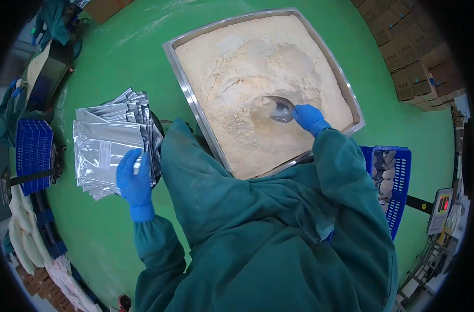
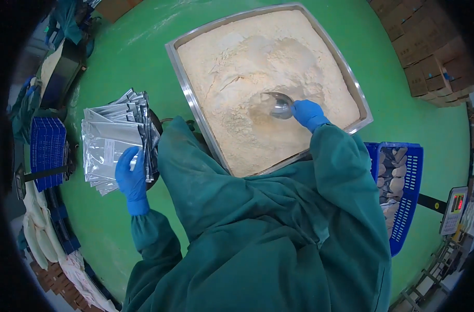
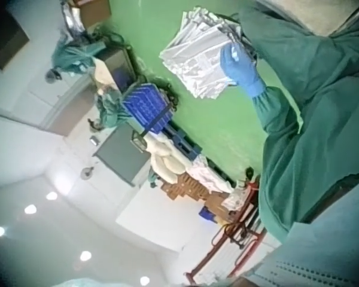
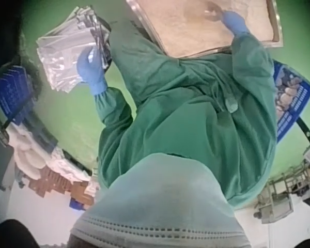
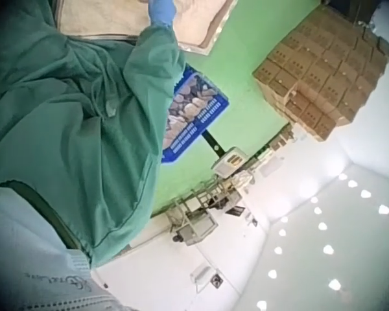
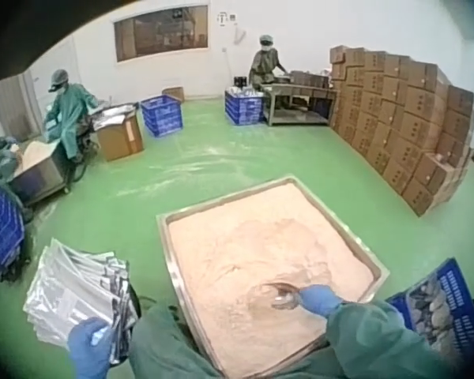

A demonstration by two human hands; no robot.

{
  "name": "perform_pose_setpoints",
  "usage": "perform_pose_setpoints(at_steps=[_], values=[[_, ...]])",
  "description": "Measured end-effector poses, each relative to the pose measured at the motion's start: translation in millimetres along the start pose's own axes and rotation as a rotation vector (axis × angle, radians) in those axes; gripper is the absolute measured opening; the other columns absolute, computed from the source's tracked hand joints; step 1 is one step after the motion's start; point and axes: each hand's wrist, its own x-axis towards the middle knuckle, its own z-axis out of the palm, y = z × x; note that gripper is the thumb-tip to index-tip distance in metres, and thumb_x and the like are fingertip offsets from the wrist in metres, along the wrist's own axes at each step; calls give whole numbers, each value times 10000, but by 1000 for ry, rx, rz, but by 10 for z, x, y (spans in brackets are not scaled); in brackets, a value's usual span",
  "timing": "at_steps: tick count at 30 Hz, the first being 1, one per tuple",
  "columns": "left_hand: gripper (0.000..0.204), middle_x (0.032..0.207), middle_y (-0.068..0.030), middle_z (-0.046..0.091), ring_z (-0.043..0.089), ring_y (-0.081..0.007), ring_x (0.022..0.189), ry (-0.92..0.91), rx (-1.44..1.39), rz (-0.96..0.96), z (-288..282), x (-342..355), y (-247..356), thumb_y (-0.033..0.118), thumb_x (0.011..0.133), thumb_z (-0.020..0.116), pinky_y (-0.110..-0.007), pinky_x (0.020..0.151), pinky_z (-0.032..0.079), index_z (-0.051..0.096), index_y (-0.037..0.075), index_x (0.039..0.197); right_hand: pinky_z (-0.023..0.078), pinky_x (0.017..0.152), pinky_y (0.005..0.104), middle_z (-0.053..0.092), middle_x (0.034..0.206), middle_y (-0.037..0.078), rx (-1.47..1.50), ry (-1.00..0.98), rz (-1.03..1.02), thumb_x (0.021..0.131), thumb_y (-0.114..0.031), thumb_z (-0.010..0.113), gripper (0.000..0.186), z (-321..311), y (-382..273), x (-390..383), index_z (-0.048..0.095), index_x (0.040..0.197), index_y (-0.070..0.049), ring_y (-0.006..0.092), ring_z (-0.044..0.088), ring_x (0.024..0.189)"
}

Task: Scooping a white powder from a large square container into individual silver bags and weighing them on a scale.

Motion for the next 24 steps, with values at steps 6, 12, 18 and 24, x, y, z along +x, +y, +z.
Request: perform_pose_setpoints(at_steps=[6, 12, 18, 24], values=[[340, 817, -96, 601, 566, -281, 794, -920, -174, 217, 963, -483, 1126, 412, 768, 517, -393, 697, 445, 614, 94, 840, 450, 698, 431, 603, 827, 163, 140, 91, -87, 817, -326, 366, 357, 148, -348, -82, 613, 813, -68, 347, 571, 772], [704, 931, -172, 572, 574, -297, 824, -1354, 388, 326, 1137, -1295, 1313, 660, 755, 327, -400, 707, 452, 614, 29, 874, 452, 706, 423, 605, 826, 177, 264, 91, 175, 785, -287, 392, 334, 286, -175, -234, 636, 832, -63, 351, 575, 787], [842, 929, -151, 606, 585, -280, 846, -1642, 534, 372, 1142, -1390, 1429, 747, 703, 228, -416, 690, 451, 623, 33, 913, 450, 623, 382, 612, 720, 160, 564, 222, 50, 775, -330, 403, 371, 35, 192, -407, 643, 755, -48, 290, 583, 657], [789, 891, -151, 615, 583, -318, 834, -1490, 554, 490, 1384, -1649, 1252, 701, 750, 213, -388, 685, 457, 643, 45, 837, 395, 493, 309, 527, 568, 106, 1108, 276, 160, 810, -390, 406, 436, -669, 770, -1354, 628, 740, -21, 163, 474, 513]])
